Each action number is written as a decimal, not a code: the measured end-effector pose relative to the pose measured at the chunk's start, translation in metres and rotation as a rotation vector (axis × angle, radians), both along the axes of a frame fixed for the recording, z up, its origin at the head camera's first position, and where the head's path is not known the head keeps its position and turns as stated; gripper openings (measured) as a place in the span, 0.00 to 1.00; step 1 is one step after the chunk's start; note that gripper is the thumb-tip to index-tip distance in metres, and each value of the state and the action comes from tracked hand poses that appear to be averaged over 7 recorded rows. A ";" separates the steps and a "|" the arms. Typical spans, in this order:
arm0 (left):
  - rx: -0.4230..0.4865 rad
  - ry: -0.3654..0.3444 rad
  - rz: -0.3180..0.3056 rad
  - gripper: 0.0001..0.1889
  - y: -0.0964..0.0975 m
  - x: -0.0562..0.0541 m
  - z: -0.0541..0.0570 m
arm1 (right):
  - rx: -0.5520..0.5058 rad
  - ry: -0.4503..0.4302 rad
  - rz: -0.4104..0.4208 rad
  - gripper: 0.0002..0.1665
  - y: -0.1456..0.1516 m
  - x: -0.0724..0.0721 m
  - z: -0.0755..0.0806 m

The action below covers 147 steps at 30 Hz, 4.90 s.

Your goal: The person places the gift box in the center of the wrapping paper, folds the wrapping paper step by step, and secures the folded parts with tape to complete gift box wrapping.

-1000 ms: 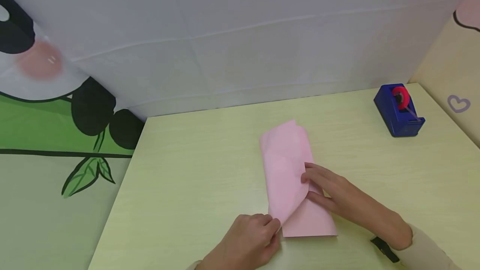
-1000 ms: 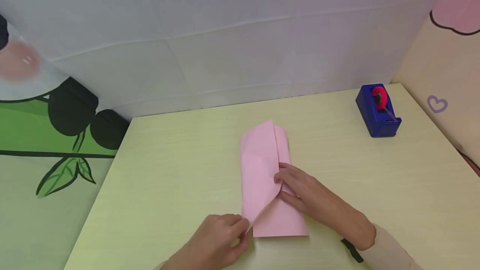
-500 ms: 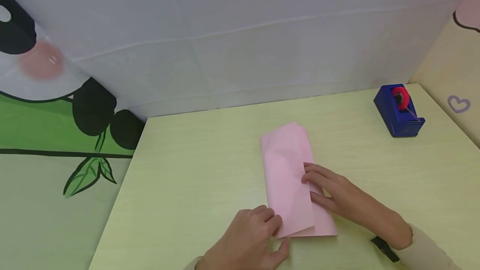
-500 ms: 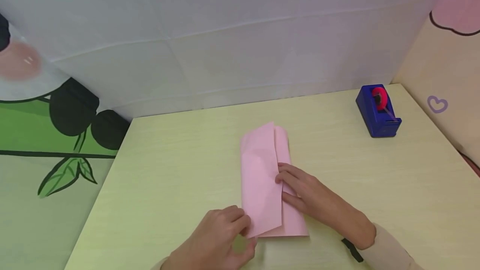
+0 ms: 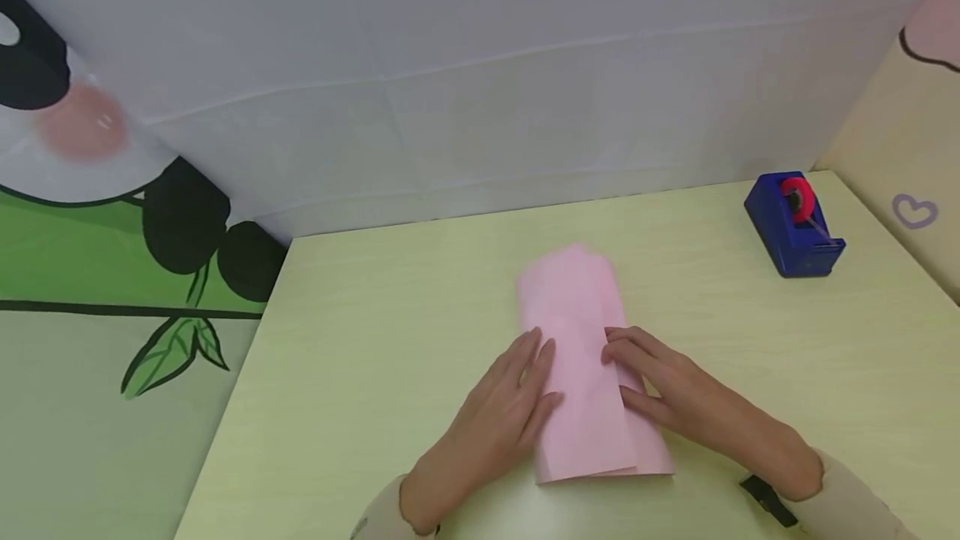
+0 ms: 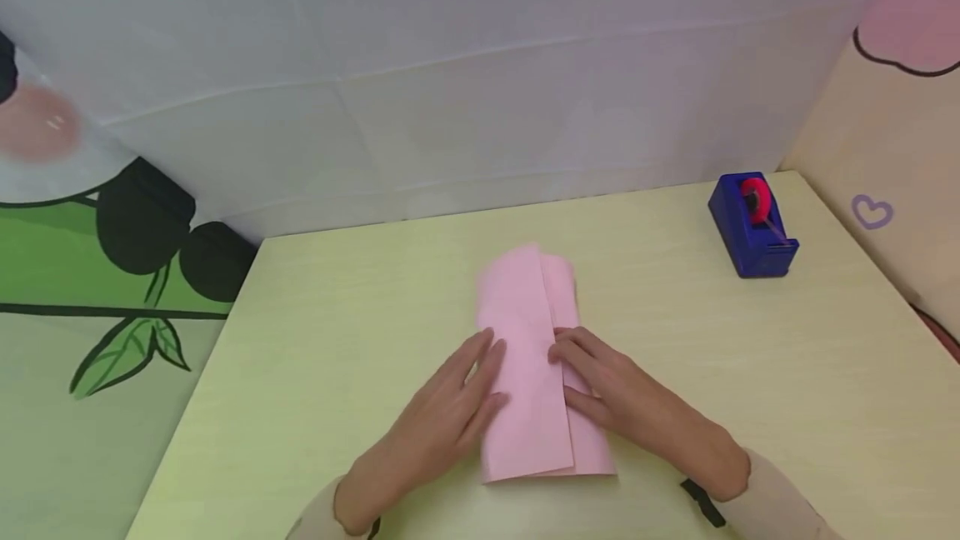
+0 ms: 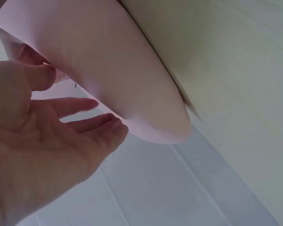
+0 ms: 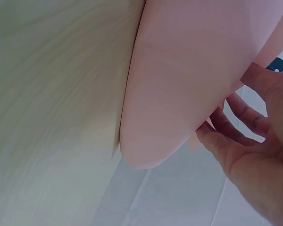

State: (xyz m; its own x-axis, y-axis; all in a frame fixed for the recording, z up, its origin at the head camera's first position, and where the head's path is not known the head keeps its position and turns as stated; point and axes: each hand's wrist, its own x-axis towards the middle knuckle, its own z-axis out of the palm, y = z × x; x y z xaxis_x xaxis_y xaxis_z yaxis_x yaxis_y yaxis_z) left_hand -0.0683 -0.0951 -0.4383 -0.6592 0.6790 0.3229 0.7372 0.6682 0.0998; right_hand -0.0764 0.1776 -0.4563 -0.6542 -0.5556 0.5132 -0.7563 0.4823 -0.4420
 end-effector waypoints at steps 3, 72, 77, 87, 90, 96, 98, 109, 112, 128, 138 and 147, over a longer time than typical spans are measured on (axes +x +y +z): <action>-0.043 -0.052 -0.004 0.31 -0.001 -0.001 -0.002 | 0.027 -0.048 -0.010 0.32 -0.001 0.001 0.003; -0.106 -0.168 -0.158 0.27 0.004 -0.016 0.007 | 0.037 -0.156 0.004 0.45 0.015 -0.011 -0.004; -0.093 -0.156 -0.169 0.27 0.006 -0.017 0.005 | 0.040 -0.155 -0.007 0.49 0.016 -0.011 -0.003; -0.094 -0.106 -0.176 0.26 0.009 -0.018 0.003 | 0.058 -0.150 0.006 0.44 0.021 -0.011 -0.003; -0.091 -0.125 -0.169 0.26 0.010 -0.017 0.004 | 0.068 -0.152 0.015 0.39 0.025 -0.012 0.001; -0.082 -0.150 -0.158 0.25 0.009 -0.017 0.005 | 0.069 -0.090 0.008 0.27 0.029 -0.014 0.007; -0.078 -0.155 -0.153 0.25 0.008 -0.017 0.005 | 0.059 -0.065 0.013 0.25 0.028 -0.016 0.007; -0.062 -0.172 -0.153 0.25 0.007 -0.017 0.003 | 0.004 -0.100 -0.052 0.23 0.036 -0.017 0.005; -0.060 -0.159 -0.155 0.24 0.007 -0.018 0.003 | -0.002 -0.091 -0.084 0.24 0.040 -0.017 0.004; -0.033 -0.057 -0.170 0.20 0.009 -0.020 0.006 | -0.068 0.016 -0.191 0.28 0.060 -0.023 -0.001; -0.023 -0.052 -0.178 0.19 0.011 -0.019 0.007 | -0.088 0.035 -0.366 0.24 0.076 -0.025 -0.002; -0.018 -0.064 -0.177 0.19 0.011 -0.018 0.006 | -0.094 0.026 -0.455 0.23 0.088 -0.027 -0.003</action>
State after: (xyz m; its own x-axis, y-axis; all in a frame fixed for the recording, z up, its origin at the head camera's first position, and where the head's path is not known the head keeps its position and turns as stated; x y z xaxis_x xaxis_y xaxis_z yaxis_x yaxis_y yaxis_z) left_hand -0.0863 -0.0838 -0.4322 -0.5480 0.7914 0.2708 0.8358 0.5311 0.1391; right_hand -0.1036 0.2659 -0.4592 -0.8068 -0.1650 0.5673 -0.4885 0.7264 -0.4835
